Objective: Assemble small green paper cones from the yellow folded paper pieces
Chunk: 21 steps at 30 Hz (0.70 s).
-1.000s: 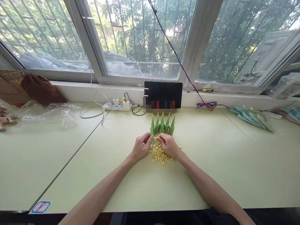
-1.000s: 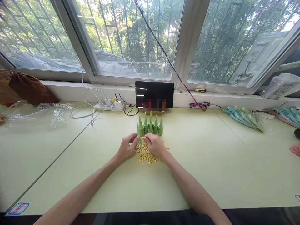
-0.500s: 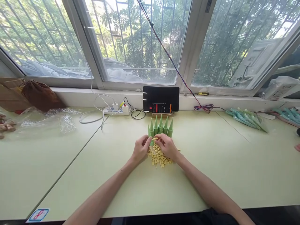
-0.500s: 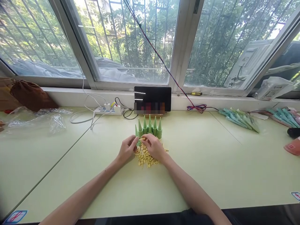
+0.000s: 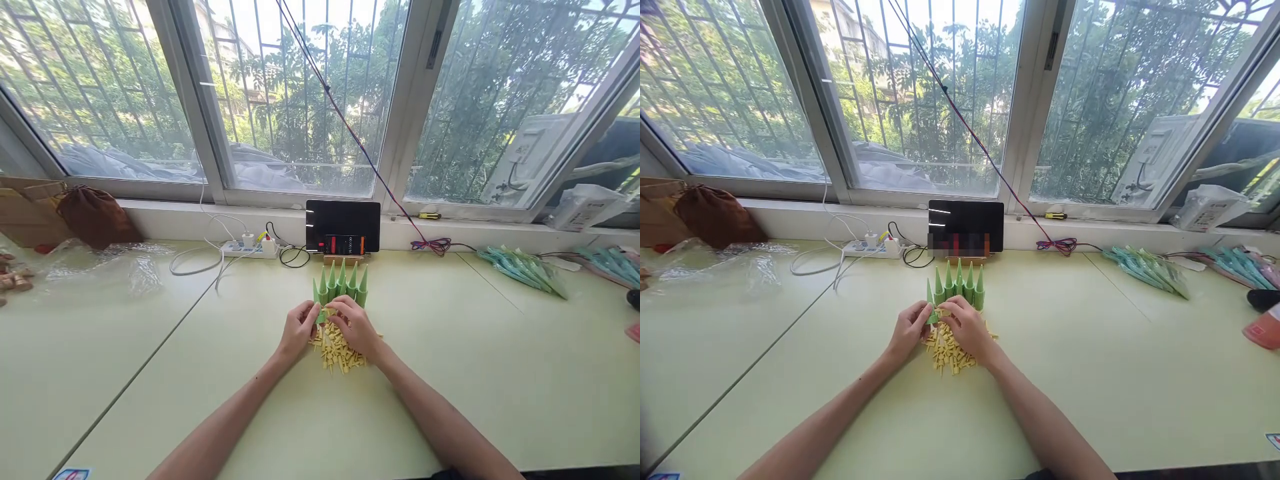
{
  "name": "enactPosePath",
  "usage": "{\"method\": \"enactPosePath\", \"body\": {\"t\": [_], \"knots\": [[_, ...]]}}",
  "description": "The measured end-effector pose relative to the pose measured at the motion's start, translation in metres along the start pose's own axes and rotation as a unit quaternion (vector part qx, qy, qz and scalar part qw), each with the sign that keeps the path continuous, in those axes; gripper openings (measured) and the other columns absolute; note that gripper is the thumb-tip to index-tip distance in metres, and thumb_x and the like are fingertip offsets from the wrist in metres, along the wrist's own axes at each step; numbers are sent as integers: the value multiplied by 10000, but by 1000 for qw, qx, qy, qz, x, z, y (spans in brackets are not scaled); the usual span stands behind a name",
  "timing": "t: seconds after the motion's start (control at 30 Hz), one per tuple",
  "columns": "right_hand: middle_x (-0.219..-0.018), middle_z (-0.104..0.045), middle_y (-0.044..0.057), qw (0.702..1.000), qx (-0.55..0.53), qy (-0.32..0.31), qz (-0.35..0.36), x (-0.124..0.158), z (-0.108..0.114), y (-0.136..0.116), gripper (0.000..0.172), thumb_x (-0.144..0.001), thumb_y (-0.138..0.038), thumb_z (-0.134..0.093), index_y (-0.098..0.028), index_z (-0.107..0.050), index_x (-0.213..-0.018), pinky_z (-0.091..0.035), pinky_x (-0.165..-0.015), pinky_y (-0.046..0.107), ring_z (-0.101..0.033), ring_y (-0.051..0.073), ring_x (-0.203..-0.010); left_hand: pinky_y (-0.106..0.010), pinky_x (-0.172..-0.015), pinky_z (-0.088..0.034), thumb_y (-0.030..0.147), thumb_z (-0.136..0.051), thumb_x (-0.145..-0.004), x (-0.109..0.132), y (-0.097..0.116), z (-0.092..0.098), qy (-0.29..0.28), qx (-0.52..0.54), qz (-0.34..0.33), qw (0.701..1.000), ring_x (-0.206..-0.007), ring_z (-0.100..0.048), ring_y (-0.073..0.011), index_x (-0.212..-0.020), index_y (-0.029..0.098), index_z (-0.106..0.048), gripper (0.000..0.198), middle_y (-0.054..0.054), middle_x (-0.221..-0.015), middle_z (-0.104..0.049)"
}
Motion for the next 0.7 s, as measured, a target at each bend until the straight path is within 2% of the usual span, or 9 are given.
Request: {"method": "enactPosePath", "body": {"t": [0.2, 0.7], "knots": [[-1061, -633, 81, 1000, 15, 14, 16, 0, 0, 0, 204, -1040, -282, -520, -243, -668, -1176, -573, -752, 330, -653, 219, -920, -206, -374, -362, 580, -599, -902, 0, 3, 0, 6, -18, -10, 1000, -380, -454, -71, -701, 194, -514, 443, 75, -568, -467], [-1058, -659, 85, 999, 23, 16, 18, 0, -1, 2, 219, -1048, -293, -520, -240, -684, -1183, -572, -787, 348, -663, 219, -925, -207, -387, -358, 573, -585, -904, 1, 7, 1, 0, -48, -24, 999, -389, -446, -80, -674, 208, -460, 449, 86, -530, -422]]}}
Point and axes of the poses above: each hand's wrist, its own x-axis away from the middle knuckle, its own z-axis out of the back of the hand, y = z × x, the point moved 9 cm from there along -x, towards the middle knuckle
